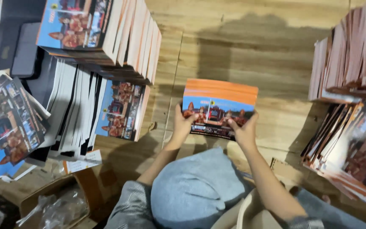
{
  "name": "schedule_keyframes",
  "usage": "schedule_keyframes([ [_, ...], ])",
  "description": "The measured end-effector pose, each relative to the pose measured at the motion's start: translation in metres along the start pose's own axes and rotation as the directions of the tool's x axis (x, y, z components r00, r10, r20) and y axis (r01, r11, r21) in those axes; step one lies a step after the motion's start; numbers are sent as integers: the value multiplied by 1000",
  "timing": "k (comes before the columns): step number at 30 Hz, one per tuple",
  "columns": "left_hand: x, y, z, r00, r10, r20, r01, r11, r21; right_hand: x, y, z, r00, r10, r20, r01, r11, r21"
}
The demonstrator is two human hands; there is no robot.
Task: The person sits on the floor and repeatedly picks up stacks of small books, aligns them, and places them onto a growing pile. The person handles the books by hand, moving them between different stacks on the floor.
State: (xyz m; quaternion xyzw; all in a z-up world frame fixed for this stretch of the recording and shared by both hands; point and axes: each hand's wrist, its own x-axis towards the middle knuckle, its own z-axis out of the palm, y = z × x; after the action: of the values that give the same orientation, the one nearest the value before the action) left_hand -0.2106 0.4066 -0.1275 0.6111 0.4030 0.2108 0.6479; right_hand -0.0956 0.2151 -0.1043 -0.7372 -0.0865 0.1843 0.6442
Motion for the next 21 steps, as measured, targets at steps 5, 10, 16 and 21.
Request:
schedule_keyframes([
  [5,-37,92,-27,995,93,-22,-94,994,-63,-25,-54,-13,969,-243,-33,244,970,14],
  [10,-43,50,-41,965,249,84,-232,957,-174,-50,-21,-23,983,-182,-6,182,983,-4],
  [16,-61,-3,-45,983,179,51,-176,982,-66,-58,-16,-24,965,-176,195,178,984,9],
  [21,-70,-28,-41,973,228,33,-218,956,-194,-28,-36,-55,921,-318,225,294,946,135],
])
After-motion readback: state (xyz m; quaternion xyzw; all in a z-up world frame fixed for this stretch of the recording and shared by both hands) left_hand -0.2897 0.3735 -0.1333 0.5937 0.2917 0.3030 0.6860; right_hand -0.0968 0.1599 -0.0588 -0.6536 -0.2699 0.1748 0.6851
